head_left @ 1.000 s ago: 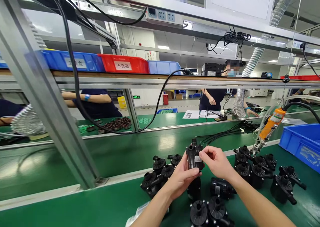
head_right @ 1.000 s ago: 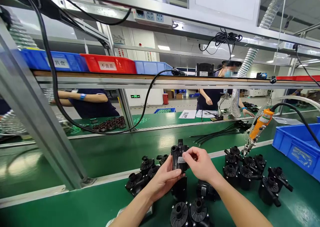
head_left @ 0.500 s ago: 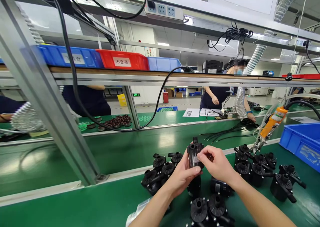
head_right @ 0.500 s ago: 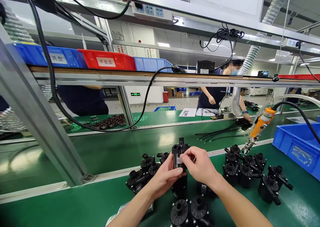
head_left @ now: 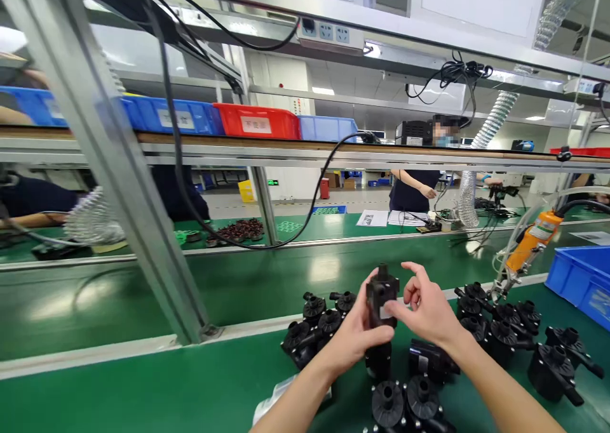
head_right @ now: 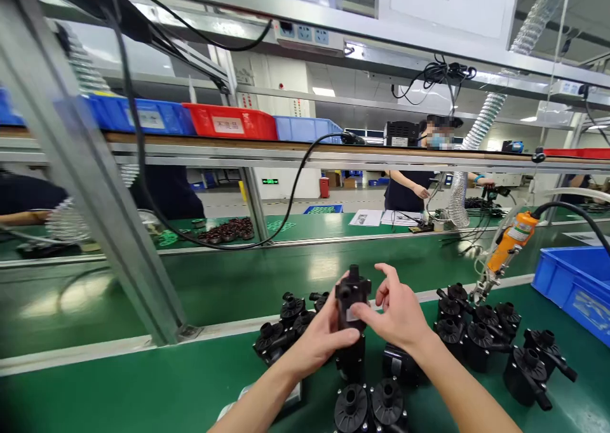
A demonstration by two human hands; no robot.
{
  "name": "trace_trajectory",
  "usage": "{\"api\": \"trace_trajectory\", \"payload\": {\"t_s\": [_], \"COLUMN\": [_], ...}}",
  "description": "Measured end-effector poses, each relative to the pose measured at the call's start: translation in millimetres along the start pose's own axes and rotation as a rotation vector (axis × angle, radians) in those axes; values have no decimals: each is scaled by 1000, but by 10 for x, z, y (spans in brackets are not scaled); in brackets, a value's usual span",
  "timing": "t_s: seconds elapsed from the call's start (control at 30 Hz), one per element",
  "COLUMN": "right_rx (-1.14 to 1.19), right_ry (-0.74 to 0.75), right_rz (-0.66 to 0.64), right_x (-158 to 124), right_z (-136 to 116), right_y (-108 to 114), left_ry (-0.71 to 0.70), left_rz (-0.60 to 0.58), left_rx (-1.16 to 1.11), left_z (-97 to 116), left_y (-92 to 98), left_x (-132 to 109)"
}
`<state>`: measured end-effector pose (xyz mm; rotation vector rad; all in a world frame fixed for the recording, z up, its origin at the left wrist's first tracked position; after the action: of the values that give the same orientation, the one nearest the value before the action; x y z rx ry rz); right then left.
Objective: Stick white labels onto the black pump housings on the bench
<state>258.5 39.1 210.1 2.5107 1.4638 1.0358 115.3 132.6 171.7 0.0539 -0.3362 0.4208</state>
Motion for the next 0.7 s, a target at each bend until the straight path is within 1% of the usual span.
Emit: {"api": "trace_trajectory", "payload": {"t_s": [0.07, 0.1, 0.13, 0.17, 0.23, 0.27, 0.3, 0.37, 0.4, 0.47, 0.53, 0.57, 0.63, 0.7], "right_rx": [-10, -26, -47, -79, -217, -276, -294, -252, -201, -102, -30, -9, -11, -77], "right_ry": [-18, -13, -1, -1, -49, -86, -99, -107, -104, -117, -158, -188, -280, -394], "right_rz": [-99, -124, -179, -232, -208, -223, -233, -265, -283, -338, -404, -433, -529, -665], "right_x": [-33, -52, -66, -68, -25, -2, 12, -14, -57, -181, -301, -340, -363, -329], "right_z": [27, 76, 161, 288, 638, 827, 989, 1217, 1276, 1319, 1311, 1303, 1293, 1271], "right_y": [-12, 2, 11, 22, 71, 62, 33, -82, -158, -312, -410, -416, -342, -167], "left_ry": [-65, -81, -82, -58, 38, 76, 91, 55, 30, 24, 73, 103, 152, 196], "left_rz": [-56, -90, -114, -127, -131, -163, -214, -364, -427, -497, -539, -557, -590, -597], "left_rx": [235, 363, 492, 613, 836, 928, 1009, 1138, 1199, 1322, 1406, 1426, 1419, 1392], "left_z": [39, 42, 32, 7, -73, -121, -170, -275, -330, -435, -490, -480, -369, -161], "left_y": [-60, -85, -93, -78, 8, 51, 81, 92, 86, 84, 99, 113, 147, 193], "left_x": [-26, -41, -52, -60, -71, -78, -86, -105, -114, -126, -144, -159, -208, -276]}}
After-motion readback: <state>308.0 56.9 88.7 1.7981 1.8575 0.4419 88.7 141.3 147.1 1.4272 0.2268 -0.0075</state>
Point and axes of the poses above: each hand's wrist, its own x-axis towards the middle knuckle, its own y-axis out of the back of the hand, z = x × y, the point moved 4 cm from there along x, towards the middle knuckle, and after that the axes turned 11 degrees about x, right-handed, at the moved point
